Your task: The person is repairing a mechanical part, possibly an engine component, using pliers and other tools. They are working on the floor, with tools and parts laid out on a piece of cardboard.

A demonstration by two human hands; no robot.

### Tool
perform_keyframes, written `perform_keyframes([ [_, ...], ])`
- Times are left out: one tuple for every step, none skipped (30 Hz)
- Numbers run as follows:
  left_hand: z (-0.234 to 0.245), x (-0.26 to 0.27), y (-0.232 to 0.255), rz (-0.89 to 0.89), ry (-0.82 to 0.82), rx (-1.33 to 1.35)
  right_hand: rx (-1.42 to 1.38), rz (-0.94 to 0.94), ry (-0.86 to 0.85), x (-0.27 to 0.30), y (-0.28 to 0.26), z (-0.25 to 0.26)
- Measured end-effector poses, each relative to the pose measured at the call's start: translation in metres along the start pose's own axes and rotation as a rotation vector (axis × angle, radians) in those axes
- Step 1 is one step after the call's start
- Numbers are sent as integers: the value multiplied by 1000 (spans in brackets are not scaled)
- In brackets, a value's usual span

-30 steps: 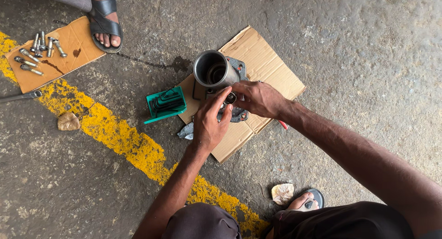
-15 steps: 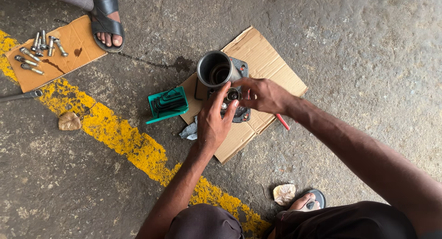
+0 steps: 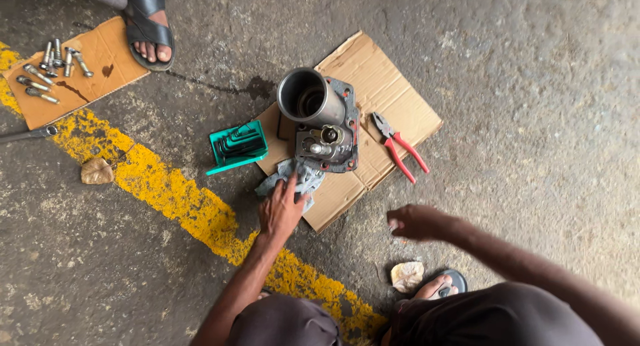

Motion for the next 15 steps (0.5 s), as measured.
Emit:
perform_keyframes([
  [-3,-2,-4,-6,10,12,-20,8,37,-3,-1,-8],
  [-4,-5,-6,-12,19,24,-40,16,74,-6,0,-11],
  [-4,-8,-7,-18,28,36,-107,79,139,-11,0,-7],
  [0,-6,-8,-49,109,40,-178,144,199,-18,-3,-4],
  [3,-5,-8,-79,189,43,-249,209,258,-22,-6,0],
  [8,-2,-9,-110,269,43,-330,150,254,-28,-9,3],
  [10,-1,-11,-76,191,47,-410,91,248,-35,-14,6],
  [10,-1,-11,-43,115,55,-488,29,242,-40,-20,9],
  [8,0,-11,-10,39,63,-470,22,246,-45,-30,10],
  [6,-2,-8,-47,72,111,-447,11,252,-50,-40,15],
  [3,-4,-6,-85,105,159,-424,0,258,-54,-49,21],
  [-3,-2,-5,-123,129,207,-331,40,330,-56,-60,24],
  [-14,-3,-1,-107,114,181,-237,80,401,-57,-70,29],
  [-23,-1,0,-84,99,151,-144,128,467,-61,-83,32],
  [-30,3,-3,-60,84,120,-89,54,430,-65,-92,32],
])
Point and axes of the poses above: each hand's wrist, its own x-axis away from the middle knuckle, its own z-axis out of the back of the hand, y = z × x, the point moved 2 cm from there along -x, towards the middle knuckle, and after that the axes turned 6 degrees about -y, right-handed, at the moved point
